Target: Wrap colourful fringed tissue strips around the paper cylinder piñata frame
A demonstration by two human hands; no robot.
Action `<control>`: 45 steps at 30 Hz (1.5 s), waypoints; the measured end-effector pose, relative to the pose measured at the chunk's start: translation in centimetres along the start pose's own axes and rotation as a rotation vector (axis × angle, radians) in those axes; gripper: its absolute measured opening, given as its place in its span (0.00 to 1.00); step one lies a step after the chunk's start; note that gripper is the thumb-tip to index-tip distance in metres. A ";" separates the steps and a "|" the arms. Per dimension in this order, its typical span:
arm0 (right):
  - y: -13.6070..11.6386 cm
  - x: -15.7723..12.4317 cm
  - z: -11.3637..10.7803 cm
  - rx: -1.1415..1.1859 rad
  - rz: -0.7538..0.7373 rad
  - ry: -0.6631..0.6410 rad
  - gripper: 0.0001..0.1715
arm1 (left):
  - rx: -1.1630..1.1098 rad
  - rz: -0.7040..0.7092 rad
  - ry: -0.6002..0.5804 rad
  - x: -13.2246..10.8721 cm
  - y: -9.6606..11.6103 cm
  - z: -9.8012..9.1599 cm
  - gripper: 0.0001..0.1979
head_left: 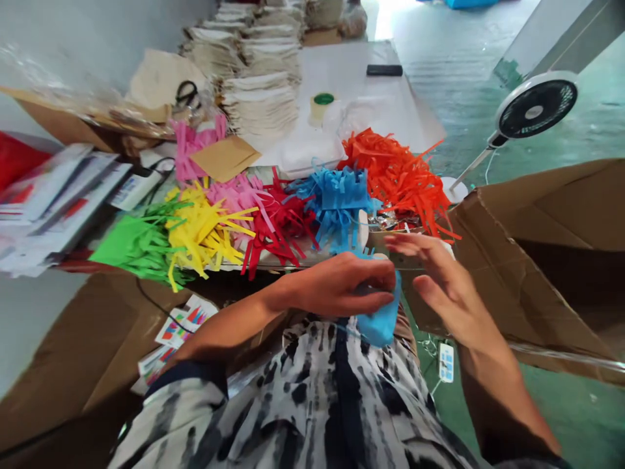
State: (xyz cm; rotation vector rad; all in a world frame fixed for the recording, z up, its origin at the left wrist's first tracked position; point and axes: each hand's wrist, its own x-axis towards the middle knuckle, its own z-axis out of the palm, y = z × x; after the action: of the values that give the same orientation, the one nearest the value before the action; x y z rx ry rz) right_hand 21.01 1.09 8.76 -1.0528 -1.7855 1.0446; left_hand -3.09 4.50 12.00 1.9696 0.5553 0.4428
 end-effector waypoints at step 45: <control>8.5 1.9 1.9 -0.727 0.136 0.038 0.18 | 0.580 -0.290 0.453 0.3 -11.4 1.9 0.09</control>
State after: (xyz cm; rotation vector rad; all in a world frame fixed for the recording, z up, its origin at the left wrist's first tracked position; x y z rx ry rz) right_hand 20.82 5.02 0.77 -1.6242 -2.1389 0.4246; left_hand -4.04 7.74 0.94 2.2843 1.3623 0.5936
